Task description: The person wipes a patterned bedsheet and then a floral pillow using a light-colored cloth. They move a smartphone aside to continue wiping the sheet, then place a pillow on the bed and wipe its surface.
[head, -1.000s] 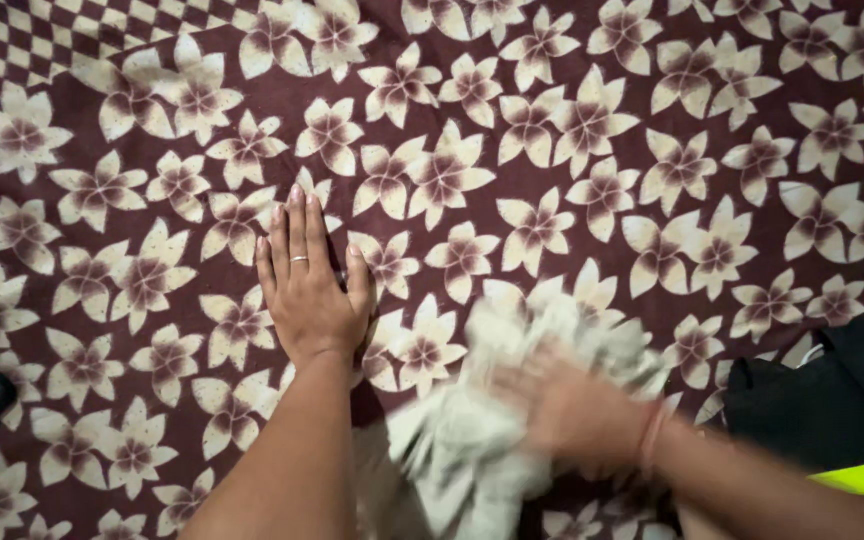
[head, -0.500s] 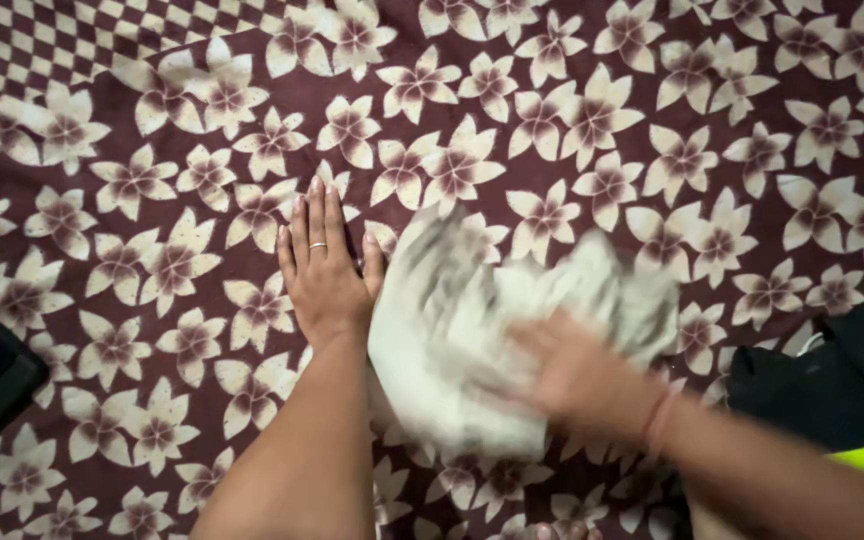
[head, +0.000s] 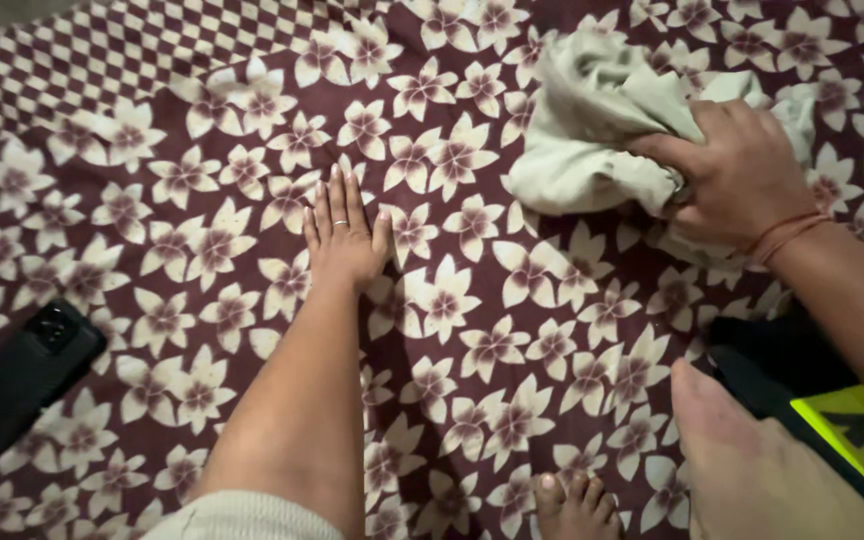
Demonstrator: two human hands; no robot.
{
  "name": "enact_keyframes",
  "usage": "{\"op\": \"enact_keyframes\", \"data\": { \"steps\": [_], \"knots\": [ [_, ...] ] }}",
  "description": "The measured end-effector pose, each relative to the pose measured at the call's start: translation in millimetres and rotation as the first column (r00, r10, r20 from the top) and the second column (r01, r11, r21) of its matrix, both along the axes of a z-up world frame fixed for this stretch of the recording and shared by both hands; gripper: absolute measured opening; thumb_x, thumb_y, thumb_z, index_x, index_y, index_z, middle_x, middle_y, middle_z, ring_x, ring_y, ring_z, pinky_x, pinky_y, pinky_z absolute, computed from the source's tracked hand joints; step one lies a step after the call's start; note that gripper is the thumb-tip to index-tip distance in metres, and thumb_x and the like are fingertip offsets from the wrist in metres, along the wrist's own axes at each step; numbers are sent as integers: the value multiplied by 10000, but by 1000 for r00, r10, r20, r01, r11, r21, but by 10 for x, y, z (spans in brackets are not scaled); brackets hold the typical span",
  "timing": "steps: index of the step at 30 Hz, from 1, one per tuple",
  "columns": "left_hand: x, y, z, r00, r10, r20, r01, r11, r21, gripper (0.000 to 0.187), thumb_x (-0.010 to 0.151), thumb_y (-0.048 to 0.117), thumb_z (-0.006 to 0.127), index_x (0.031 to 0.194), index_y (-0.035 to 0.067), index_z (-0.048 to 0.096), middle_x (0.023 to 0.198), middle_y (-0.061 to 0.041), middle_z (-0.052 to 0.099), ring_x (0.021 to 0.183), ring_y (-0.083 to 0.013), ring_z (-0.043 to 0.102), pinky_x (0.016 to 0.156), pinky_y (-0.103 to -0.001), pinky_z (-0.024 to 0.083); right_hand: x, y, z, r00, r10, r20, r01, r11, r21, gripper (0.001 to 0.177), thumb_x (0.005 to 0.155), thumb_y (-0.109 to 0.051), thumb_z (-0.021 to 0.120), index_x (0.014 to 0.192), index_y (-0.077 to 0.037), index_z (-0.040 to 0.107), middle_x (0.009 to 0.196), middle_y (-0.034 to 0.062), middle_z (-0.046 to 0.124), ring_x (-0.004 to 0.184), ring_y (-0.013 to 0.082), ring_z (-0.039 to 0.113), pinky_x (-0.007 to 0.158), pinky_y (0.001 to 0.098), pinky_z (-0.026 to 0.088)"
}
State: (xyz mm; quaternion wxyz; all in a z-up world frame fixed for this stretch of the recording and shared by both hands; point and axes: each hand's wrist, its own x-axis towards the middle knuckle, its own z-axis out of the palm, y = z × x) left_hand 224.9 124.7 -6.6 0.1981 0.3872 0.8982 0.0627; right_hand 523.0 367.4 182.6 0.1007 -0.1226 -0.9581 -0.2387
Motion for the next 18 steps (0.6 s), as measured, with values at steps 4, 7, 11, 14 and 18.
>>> {"op": "enact_keyframes", "data": {
  "steps": [4,7,11,14,18],
  "knots": [
    [-183,150,-93,998,-15,63,23,990,-138,953,939,694,319,1639,190,-85,1721,-8,-122,1587,-251,-60,1251,-459,-9,98,-432,-177,1000,3,12,3,859,-513,518,935,-249,720,1442,-249,614,888,88,676,821,248,650,682,372,557],
    [-215,213,-59,994,24,111,-1,978,-206,1043,892,789,319,1635,188,-100,1729,-7,-129,1589,-261,-47,1263,-453,20,344,-1014,-570,944,327,-36,-292,783,-549,860,759,-86,730,1536,-327,450,1128,171,705,1065,312,687,865,455,597],
    [-8,402,101,980,125,156,-67,941,-333,1108,873,836,338,1649,175,-97,1716,-76,-121,1587,-338,-78,1254,-526,9,691,-1473,-524,821,568,63,-322,551,-770,513,1008,-140,682,1414,-421,541,1438,102,600,1228,271,614,935,475,526],
    [452,694,215,931,246,269,-193,958,-211,1034,902,849,313,1655,187,58,1728,-171,-66,1563,-456,-29,1251,-554,51,908,-1466,-106,921,389,-29,-263,564,-783,593,833,-179,721,1396,-321,601,1403,130,601,1219,317,611,950,547,474],
    [1553,1116,392,955,-260,140,244,962,121,987,945,775,311,1636,97,118,1693,-187,150,1546,-419,132,1222,-589,128,1408,-964,428,987,-151,-46,53,591,-805,506,879,-315,726,1345,-137,643,1338,117,622,1186,351,601,1009,475,491]
  ]
}}
